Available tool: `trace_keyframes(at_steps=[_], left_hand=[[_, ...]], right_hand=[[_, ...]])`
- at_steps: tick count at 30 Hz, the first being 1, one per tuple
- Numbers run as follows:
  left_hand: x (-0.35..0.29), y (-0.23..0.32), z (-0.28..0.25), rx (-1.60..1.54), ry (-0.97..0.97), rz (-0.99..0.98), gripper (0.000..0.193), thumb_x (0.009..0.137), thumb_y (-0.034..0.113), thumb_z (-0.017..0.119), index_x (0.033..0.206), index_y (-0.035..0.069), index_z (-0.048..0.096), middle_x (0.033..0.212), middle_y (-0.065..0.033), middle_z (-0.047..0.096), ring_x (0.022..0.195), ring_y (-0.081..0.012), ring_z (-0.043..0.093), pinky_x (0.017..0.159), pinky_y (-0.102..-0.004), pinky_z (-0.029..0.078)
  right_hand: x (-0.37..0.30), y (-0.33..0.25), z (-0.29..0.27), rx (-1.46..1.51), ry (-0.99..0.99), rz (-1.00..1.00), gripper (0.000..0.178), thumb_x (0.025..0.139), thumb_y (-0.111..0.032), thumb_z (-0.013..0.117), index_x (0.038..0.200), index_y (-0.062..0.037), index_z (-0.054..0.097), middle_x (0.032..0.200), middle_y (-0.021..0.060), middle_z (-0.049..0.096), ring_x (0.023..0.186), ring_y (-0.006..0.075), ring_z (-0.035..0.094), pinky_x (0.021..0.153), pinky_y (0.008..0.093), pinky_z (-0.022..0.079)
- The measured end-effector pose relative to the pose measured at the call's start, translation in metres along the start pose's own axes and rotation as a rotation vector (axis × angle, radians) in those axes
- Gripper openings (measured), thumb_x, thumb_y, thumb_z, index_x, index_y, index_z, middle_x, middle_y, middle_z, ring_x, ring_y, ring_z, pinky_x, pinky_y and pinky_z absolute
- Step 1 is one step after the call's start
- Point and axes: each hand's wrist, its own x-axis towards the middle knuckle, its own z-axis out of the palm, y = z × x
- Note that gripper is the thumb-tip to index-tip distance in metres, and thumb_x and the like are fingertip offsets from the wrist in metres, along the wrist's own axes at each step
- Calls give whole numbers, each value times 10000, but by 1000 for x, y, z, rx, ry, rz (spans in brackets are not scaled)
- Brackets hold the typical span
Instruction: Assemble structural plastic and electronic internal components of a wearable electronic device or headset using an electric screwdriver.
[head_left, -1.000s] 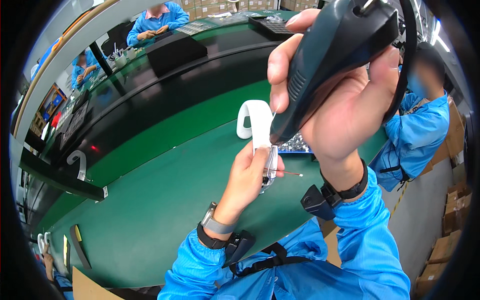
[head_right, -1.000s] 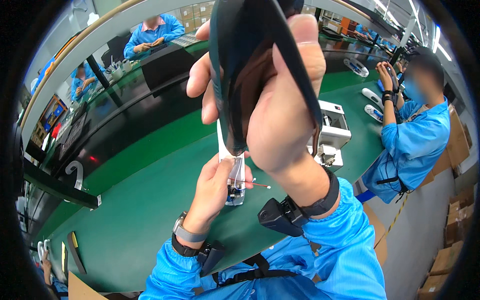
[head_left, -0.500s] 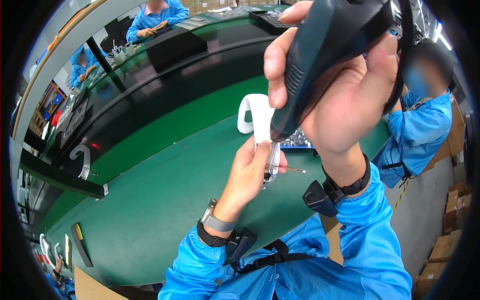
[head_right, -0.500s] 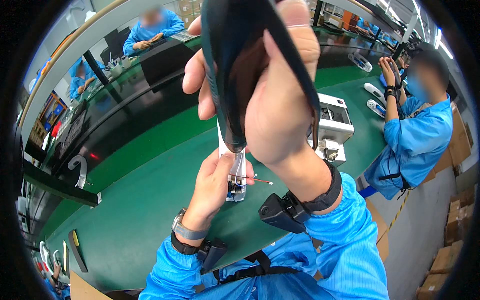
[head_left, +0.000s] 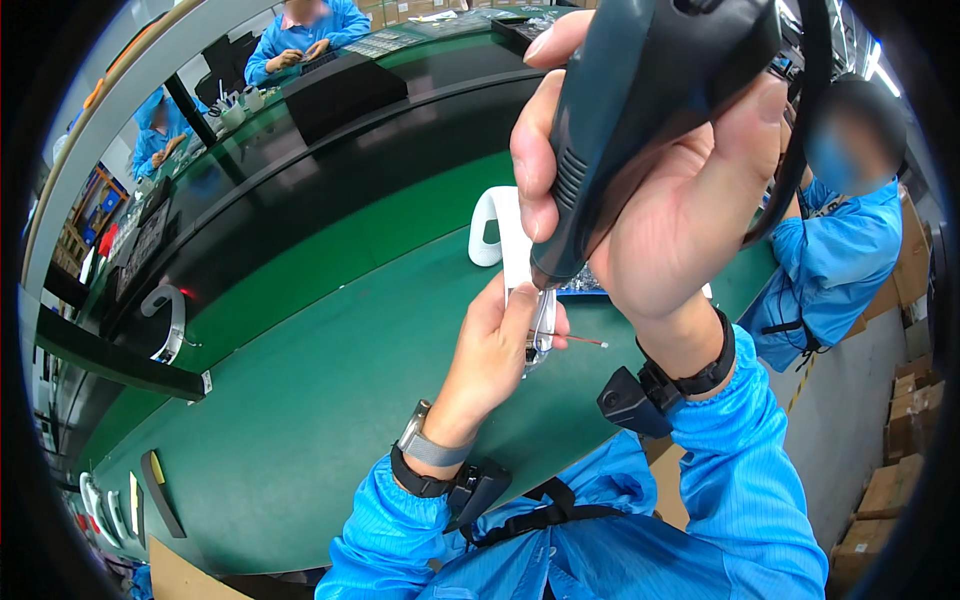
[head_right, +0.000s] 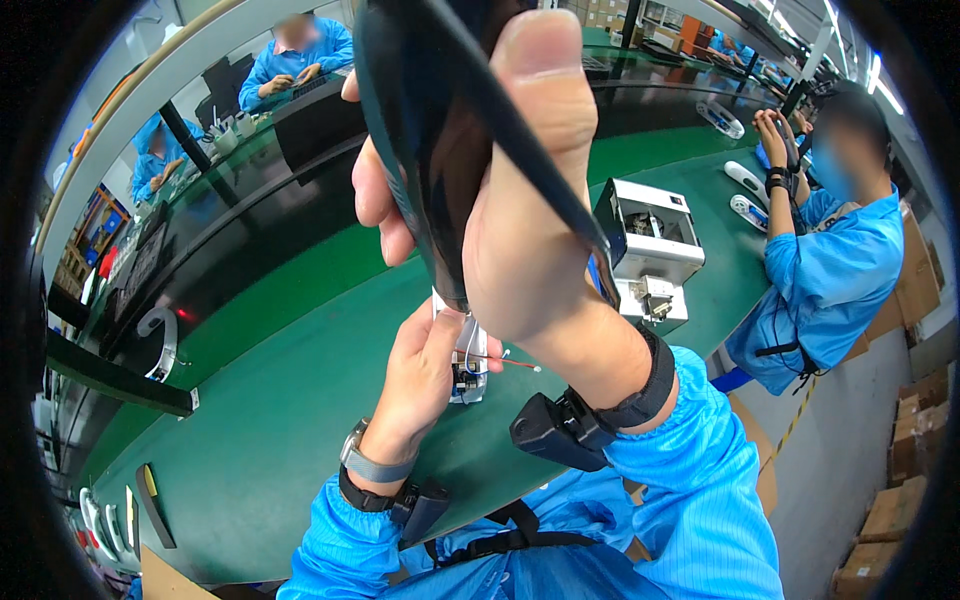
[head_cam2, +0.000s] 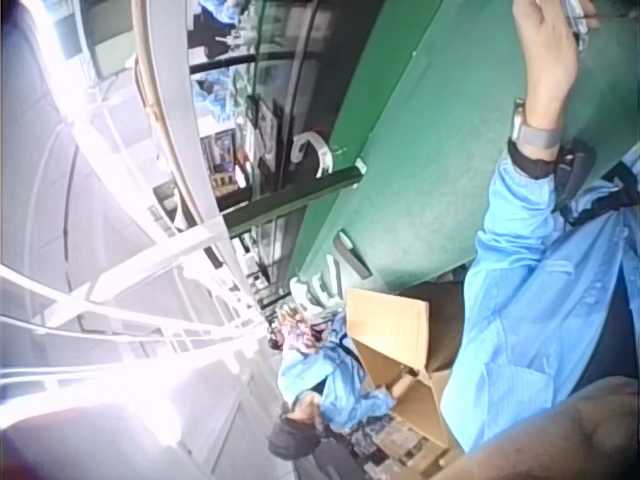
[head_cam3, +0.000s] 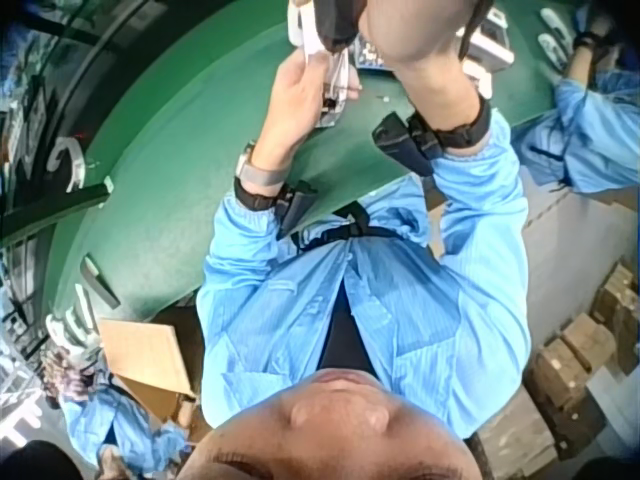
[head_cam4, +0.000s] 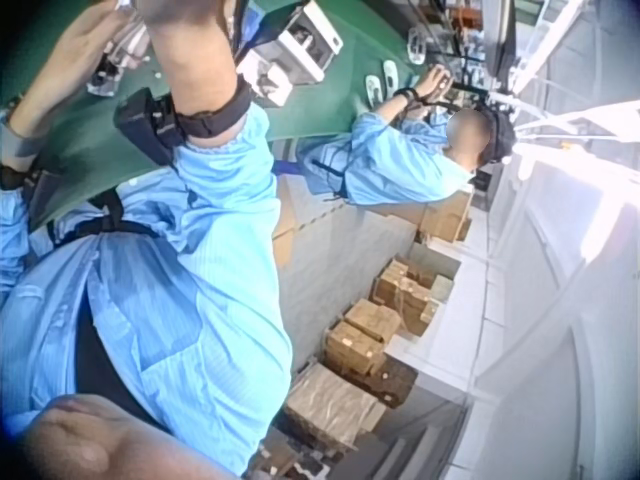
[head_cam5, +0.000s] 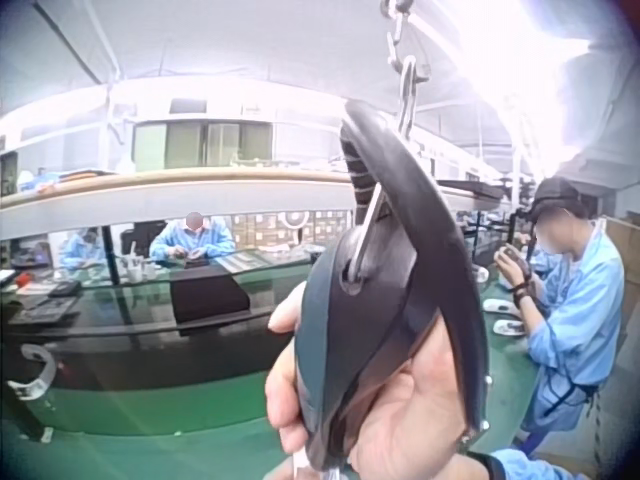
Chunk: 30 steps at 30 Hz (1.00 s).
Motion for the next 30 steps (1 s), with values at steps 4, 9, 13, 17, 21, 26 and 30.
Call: trace_keyframes(at_steps=[4, 9, 13, 17, 21, 26, 30], left_hand=[[0, 2, 1, -5, -7, 13, 341, 1071, 249, 345, 1174, -30, 512, 813, -79, 639, 706, -138, 630, 671, -277, 540], [-2, 2, 2, -15, -4, 12, 323, 1071, 229, 340, 1163, -25, 516, 819, -90, 645, 715, -149, 638, 685, -284, 547], [-2, 0, -1, -24, -18, -6, 330, 1066, 200, 347, 1220, -26, 531, 835, -104, 659, 734, -172, 658, 697, -293, 551], [1, 2, 1, -51, -66, -16, 324, 1045, 175, 402, 1266, -25, 530, 851, -100, 666, 766, -170, 667, 717, -298, 552], [-3, 6, 0, 76, -97, 6, 362, 959, 57, 575, 1300, -29, 487, 865, -80, 658, 789, -147, 655, 738, -292, 546], [0, 1, 8, 120, -75, 17, 359, 970, 65, 559, 1304, -34, 471, 840, -87, 649, 778, -151, 641, 747, -298, 528], [-2, 0, 6, 154, -48, 35, 317, 998, 95, 521, 1289, -29, 492, 820, -88, 655, 757, -147, 633, 744, -297, 512]], right_hand=[[1, -2, 0, -4, 1, 11, 999, 880, -815, 177, 1130, 88, 522, 703, 168, 616, 485, 166, 567, 433, 262, 458], [1, 2, -6, 137, 69, 17, 1039, 865, -840, 153, 1122, 98, 519, 669, 154, 605, 467, 156, 554, 428, 247, 448], [-12, -11, -47, 123, 118, -191, 947, 906, -787, 251, 1188, 81, 501, 749, 159, 620, 508, 165, 572, 460, 274, 486], [-45, -7, -125, -104, 384, -177, 837, 948, -732, 242, 1192, 24, 504, 780, 144, 621, 538, 163, 571, 476, 265, 471], [-82, 15, -184, -338, 587, -209, 799, 949, -736, 245, 1176, -17, 507, 786, 128, 623, 547, 154, 573, 505, 236, 450], [-116, 31, -201, -400, 586, -186, 866, 883, -818, 282, 1172, -32, 500, 798, 127, 627, 567, 138, 583, 526, 227, 457], [-121, 42, -202, -357, 565, -156, 885, 860, -839, 309, 1172, -34, 503, 799, 122, 628, 581, 139, 590, 545, 234, 466]])
